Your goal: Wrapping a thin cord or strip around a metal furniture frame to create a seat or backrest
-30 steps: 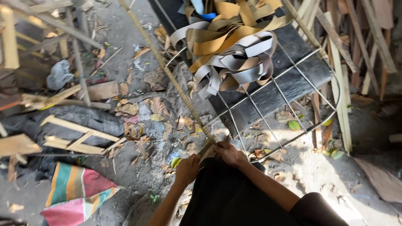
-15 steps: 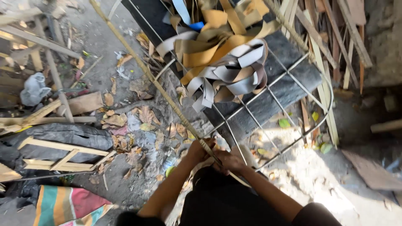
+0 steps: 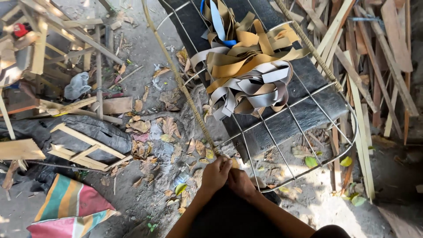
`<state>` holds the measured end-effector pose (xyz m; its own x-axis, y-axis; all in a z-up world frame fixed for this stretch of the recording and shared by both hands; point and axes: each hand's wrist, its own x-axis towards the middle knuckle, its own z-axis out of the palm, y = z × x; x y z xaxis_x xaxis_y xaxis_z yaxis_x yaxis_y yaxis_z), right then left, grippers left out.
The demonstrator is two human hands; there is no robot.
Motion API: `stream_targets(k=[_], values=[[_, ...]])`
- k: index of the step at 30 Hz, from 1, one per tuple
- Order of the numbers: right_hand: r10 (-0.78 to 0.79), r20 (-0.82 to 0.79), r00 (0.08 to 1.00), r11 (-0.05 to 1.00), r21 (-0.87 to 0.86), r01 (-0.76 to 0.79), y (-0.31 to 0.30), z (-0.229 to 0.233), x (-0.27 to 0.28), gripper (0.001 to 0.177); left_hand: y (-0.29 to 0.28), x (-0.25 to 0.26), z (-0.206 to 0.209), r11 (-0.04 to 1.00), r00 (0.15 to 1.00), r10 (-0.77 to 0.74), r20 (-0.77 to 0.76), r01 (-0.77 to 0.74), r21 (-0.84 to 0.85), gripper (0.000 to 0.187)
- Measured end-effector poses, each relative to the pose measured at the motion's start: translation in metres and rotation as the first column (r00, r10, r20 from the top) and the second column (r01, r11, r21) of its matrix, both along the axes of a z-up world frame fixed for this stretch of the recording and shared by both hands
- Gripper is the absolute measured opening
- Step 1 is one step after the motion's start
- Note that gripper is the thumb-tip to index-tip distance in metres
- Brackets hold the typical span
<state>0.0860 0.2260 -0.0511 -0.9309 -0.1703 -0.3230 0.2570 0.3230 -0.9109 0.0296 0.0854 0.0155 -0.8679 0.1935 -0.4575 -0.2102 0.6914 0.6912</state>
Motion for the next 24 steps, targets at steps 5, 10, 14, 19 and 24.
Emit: stream_targets(k=[5, 10, 14, 19, 24], values=[[0.006, -0.042, 0.999, 0.989, 0.145, 0.0, -0.01, 0.026, 0.004, 0.019, -0.005, 0.004, -0.005, 0.956, 0.955, 0.269, 0.125, -0.281, 0.091, 0.05], [-0.08, 0.249, 0.965, 0.968, 0.251, 0.016, -0.016, 0.037, -0.004, 0.046, -0.019, 0.008, -0.019, 0.904, 0.896, 0.354, 0.268, -0.401, 0.147, 0.041], [-0.091, 0.328, 0.94, 0.971, 0.239, 0.01, -0.007, -0.003, -0.002, 0.046, -0.038, 0.001, -0.041, 0.985, 0.96, 0.139, 0.245, -0.159, 0.066, 0.038], [-0.189, 0.413, 0.891, 0.982, 0.071, 0.176, -0.006, -0.064, 0.004, 0.051, -0.056, 0.011, -0.034, 1.0, 0.947, 0.023, 0.32, -0.022, -0.008, 0.051], [0.069, -0.119, 0.991, 0.972, 0.232, -0.04, -0.006, -0.041, 0.018, 0.035, -0.055, 0.025, 0.018, 0.975, 0.926, -0.012, 0.377, -0.072, 0.209, 0.048]])
